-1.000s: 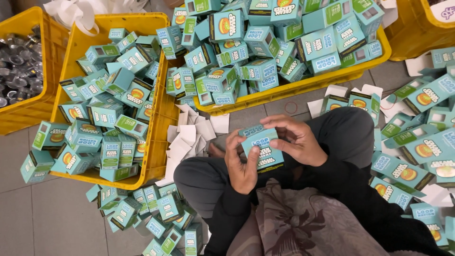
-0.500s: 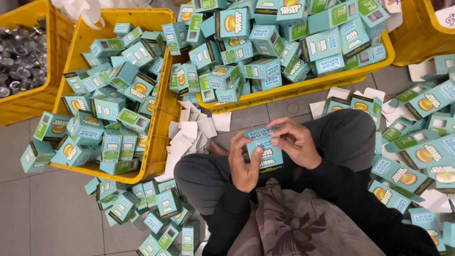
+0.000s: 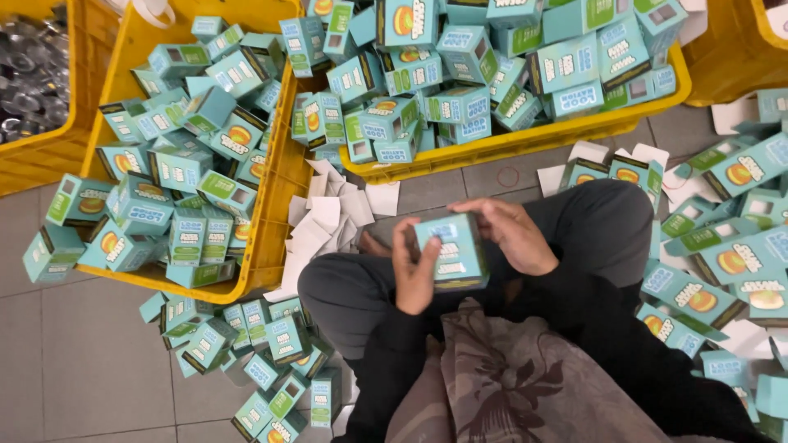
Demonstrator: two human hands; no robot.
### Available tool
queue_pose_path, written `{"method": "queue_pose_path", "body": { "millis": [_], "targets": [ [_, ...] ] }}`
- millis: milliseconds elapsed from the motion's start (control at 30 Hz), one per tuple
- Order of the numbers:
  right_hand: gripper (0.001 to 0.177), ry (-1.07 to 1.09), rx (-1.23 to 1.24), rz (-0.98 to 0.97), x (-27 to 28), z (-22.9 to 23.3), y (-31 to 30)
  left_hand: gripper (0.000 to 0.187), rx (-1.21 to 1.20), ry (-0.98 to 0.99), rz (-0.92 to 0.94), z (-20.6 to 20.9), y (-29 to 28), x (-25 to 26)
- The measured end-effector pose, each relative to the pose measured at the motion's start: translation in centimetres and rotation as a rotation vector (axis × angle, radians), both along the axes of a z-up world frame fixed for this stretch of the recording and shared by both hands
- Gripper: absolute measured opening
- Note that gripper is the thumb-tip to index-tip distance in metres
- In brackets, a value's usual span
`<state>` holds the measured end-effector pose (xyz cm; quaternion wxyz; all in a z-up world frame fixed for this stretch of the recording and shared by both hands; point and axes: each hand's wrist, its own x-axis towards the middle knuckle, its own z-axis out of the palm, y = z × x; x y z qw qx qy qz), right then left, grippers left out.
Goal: Folding flat cardboard templates into small rectangular boxes
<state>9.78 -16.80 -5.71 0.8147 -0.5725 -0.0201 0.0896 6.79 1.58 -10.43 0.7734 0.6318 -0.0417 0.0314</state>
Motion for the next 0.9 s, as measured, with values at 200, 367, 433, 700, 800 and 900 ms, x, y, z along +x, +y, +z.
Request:
{"method": "queue_pose_path", "body": {
  "millis": [200,367,433,700,800,900],
  "targets": [
    [0.023,-0.356,-0.186,-0.033,0.8,-0.5,-0.1,0.049,-0.249,0.112,-0.123,1.7,0.5,0.3],
    [0.014,-0.230,0.038,-0.062,0.4,1.1,1.0,0.043,-0.167,0.070,-0.093,4.3,-0.4,-0.6],
    [0.014,-0.203,0.067,-0.067,0.5,1.6,1.0,0.042,-0.134,0.050,-0.063,5.3,-0.6,-0.4],
    [0.073,-0.164,-0.145,0.045,-0.3,0.5,1.2,0.030,0.366,-0.182,0.153,6.2,-0.4,0.7],
    [0.047,-0.154,-0.267,-0.033,-0.7,-0.5,1.3,0.034,0.407,-0.099,0.142,5.5,-1.0,0.6],
    [0.037,-0.100,-0.326,-0.087,-0.3,-2.6,0.9,0.048,0.512,0.005,0.072,5.3,-0.8,0.2]
  ]
}}
